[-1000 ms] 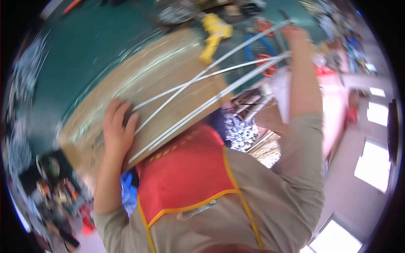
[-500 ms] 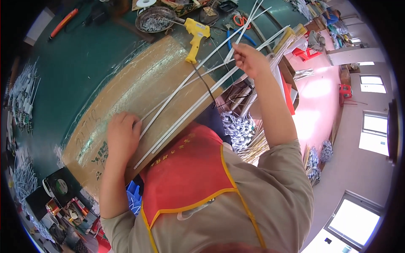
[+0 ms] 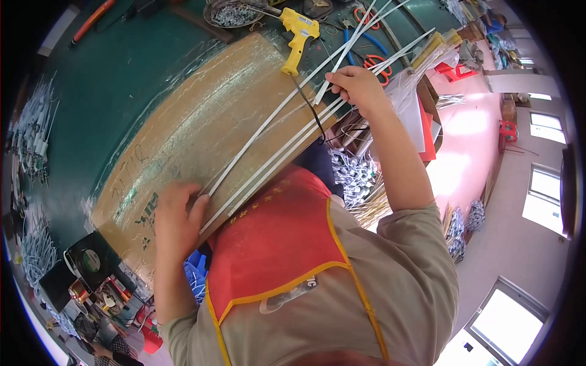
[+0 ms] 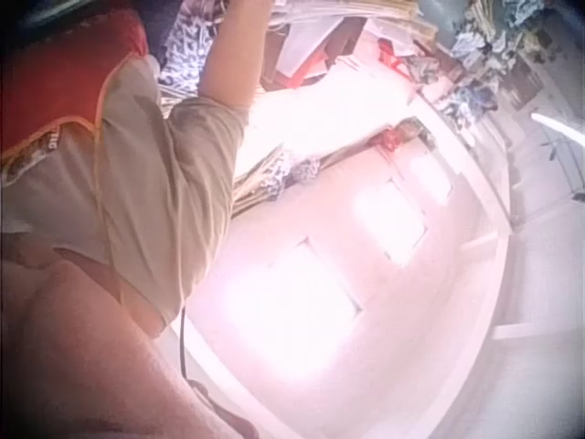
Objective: The person solders wires to LED light strips using a soldering iron, sets the assembled strips aside, and arranges strips on the table by hand.
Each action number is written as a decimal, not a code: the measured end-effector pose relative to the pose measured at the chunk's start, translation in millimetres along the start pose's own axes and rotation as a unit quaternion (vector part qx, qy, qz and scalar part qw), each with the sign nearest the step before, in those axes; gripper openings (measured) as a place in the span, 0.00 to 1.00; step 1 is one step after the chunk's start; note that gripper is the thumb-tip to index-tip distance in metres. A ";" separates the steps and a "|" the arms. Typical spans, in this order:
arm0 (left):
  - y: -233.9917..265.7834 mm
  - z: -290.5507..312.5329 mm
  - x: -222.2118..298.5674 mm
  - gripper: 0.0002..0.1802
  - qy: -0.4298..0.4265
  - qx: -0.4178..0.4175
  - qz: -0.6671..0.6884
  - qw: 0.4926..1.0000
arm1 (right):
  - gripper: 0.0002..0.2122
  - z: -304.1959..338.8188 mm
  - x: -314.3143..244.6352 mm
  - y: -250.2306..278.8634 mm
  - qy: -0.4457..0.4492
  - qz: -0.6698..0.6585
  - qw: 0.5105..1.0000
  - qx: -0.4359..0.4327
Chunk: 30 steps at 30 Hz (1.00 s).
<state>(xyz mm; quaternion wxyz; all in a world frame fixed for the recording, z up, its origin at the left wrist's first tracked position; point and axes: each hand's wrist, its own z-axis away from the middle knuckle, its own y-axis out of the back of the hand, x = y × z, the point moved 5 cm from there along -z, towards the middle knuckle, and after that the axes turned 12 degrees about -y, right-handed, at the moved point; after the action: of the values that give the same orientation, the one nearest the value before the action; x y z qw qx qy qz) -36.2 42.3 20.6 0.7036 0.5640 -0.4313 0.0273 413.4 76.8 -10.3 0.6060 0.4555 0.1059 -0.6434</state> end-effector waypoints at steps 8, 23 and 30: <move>1.4 2.1 3.0 0.12 0.003 0.026 0.011 1.000 | 0.11 -25.4 5.7 64.0 0.000 -0.097 0.990 0.097; -57.3 -60.6 59.2 0.09 -0.199 -0.025 -0.026 0.979 | 0.11 -3.2 13.9 14.7 -0.021 -0.121 0.992 -0.038; -83.2 -99.2 79.3 0.09 -0.228 -0.019 -0.089 0.969 | 0.11 16.8 17.5 -8.6 -0.033 -0.100 0.990 -0.089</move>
<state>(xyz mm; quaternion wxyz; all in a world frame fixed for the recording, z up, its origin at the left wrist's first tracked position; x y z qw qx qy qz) 114.3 57.7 7.8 0.5971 0.5780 -0.5286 -0.1731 400.8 55.4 -16.9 0.5801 0.3650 0.1879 -0.7035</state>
